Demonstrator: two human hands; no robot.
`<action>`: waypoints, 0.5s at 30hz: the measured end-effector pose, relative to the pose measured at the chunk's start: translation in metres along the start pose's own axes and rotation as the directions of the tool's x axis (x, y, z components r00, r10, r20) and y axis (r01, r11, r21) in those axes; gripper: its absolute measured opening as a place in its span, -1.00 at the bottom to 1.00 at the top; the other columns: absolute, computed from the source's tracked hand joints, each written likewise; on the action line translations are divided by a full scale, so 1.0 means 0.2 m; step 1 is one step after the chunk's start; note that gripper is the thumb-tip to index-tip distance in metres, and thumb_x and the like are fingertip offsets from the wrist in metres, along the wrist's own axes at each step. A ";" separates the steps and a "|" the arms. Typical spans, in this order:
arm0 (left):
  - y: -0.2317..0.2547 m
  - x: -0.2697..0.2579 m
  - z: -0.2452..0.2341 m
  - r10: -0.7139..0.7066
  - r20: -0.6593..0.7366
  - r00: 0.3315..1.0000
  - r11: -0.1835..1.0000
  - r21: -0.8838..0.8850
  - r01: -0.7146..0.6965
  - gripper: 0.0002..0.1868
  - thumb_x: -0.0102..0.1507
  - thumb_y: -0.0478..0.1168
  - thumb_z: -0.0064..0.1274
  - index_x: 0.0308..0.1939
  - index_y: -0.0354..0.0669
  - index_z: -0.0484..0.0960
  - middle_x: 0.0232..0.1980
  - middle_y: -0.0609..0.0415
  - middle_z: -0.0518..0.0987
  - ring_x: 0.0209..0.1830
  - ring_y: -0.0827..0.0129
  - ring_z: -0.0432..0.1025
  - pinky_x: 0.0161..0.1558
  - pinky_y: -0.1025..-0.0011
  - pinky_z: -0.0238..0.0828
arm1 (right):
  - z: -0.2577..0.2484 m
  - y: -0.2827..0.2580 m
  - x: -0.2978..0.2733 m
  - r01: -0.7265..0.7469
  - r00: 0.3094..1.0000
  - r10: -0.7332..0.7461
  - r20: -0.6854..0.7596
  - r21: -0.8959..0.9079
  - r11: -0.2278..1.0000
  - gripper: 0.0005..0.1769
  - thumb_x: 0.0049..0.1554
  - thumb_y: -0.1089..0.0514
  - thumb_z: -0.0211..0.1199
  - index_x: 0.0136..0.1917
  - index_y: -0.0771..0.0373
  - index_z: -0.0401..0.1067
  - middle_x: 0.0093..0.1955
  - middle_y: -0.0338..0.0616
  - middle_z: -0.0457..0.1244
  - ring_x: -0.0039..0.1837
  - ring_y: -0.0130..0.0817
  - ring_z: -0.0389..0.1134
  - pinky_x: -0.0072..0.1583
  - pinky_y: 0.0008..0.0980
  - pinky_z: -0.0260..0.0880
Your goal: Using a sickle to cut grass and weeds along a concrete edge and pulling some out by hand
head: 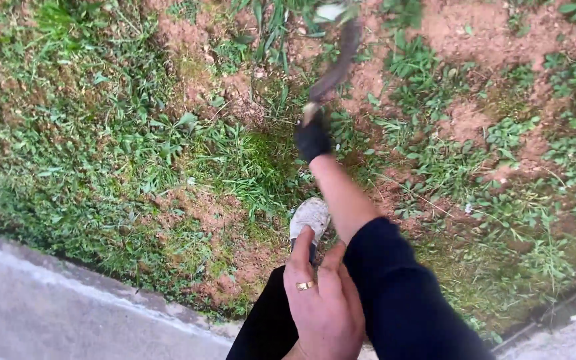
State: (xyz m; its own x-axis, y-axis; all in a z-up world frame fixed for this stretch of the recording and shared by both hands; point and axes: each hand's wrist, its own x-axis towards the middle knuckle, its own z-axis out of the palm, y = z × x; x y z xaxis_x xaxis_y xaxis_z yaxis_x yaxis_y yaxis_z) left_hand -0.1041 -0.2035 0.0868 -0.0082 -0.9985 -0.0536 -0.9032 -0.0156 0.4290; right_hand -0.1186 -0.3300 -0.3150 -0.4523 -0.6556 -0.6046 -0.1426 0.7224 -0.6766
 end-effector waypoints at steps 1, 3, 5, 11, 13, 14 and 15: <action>0.00 0.01 0.00 0.019 -0.002 1.000 0.999 -0.028 -0.019 -0.77 0.34 -0.31 -0.09 0.03 -0.19 0.61 0.30 -0.42 0.40 0.07 -0.19 0.46 0.06 0.06 0.40 | 0.00 -0.12 -0.20 -0.041 0.959 0.094 0.266 -0.200 0.979 -0.67 0.33 -0.03 -0.02 0.22 0.15 0.39 0.06 0.00 0.39 -0.02 -0.12 0.44 -0.03 -0.14 0.49; 0.00 0.04 0.00 0.037 -0.011 0.999 0.998 -0.060 -0.037 -0.76 0.34 -0.31 -0.09 0.03 -0.20 0.61 0.30 -0.44 0.39 0.09 -0.24 0.45 0.09 0.02 0.40 | -0.04 -0.25 -0.38 -0.017 0.846 0.226 0.484 -0.398 0.917 -0.64 0.30 0.02 0.14 0.30 0.18 0.32 0.12 0.04 0.39 -0.06 -0.11 0.47 -0.07 -0.16 0.56; -0.01 0.04 0.01 0.013 0.015 1.000 0.995 -0.098 -0.012 -0.73 0.29 -0.32 -0.09 0.05 -0.18 0.59 0.31 -0.44 0.37 0.13 -0.23 0.44 0.14 0.01 0.39 | -0.11 -0.25 -0.36 0.037 0.883 0.118 0.454 -0.318 0.947 -0.66 0.32 -0.13 0.04 0.12 0.14 0.39 -0.09 -0.09 0.38 -0.24 -0.25 0.41 -0.23 -0.20 0.50; -0.08 0.17 -0.07 -0.011 0.008 1.000 0.998 -0.059 0.011 -0.75 0.29 -0.29 -0.03 0.02 -0.19 0.63 0.28 -0.40 0.42 0.06 -0.14 0.46 0.01 0.13 0.42 | -0.47 -0.08 0.48 0.087 0.993 -0.065 -0.097 0.239 0.967 -0.52 0.35 0.05 0.08 -0.43 0.02 0.28 -0.57 -0.28 0.20 -0.57 -0.43 0.26 -0.54 -0.39 0.23; -0.11 0.19 -0.08 -0.054 0.007 0.998 0.997 -0.048 0.055 -0.74 0.30 -0.28 -0.04 0.04 -0.17 0.63 0.31 -0.39 0.39 0.11 -0.15 0.45 0.06 0.11 0.42 | -0.56 0.05 1.05 0.128 0.911 -0.058 -0.409 0.147 0.981 -0.62 0.24 -0.13 0.12 -0.27 0.13 0.36 -0.32 -0.11 0.33 -0.31 -0.31 0.35 -0.25 -0.28 0.30; -0.12 0.20 -0.08 -0.089 0.008 0.996 0.995 -0.039 0.089 -0.72 0.30 -0.26 -0.05 0.06 -0.16 0.63 0.33 -0.38 0.36 0.16 -0.17 0.43 0.11 0.08 0.42 | -0.59 0.01 1.36 0.142 0.725 -0.071 -0.685 0.048 0.989 -0.46 0.14 -0.32 0.16 -0.12 0.24 0.45 -0.07 0.06 0.46 -0.04 -0.18 0.44 0.03 -0.16 0.36; -0.14 0.21 -0.06 -0.101 0.011 0.995 0.994 -0.029 0.102 -0.72 0.30 -0.26 -0.05 0.06 -0.16 0.63 0.33 -0.38 0.36 0.16 -0.17 0.43 0.11 0.08 0.42 | -0.45 0.03 1.48 0.135 0.736 -0.068 -0.674 0.047 0.990 -0.46 0.14 -0.32 0.16 -0.12 0.24 0.45 -0.07 0.06 0.46 -0.04 -0.18 0.44 0.03 -0.16 0.36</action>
State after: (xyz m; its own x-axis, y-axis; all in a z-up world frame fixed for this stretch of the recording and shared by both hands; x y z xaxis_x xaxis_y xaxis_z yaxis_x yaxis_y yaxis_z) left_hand -0.0732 -0.2458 0.0835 0.0786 -0.9912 -0.1067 -0.8865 -0.1185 0.4473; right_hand -0.3334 -0.5005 -0.4599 -0.9164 -0.3833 -0.1155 -0.1604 0.6160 -0.7712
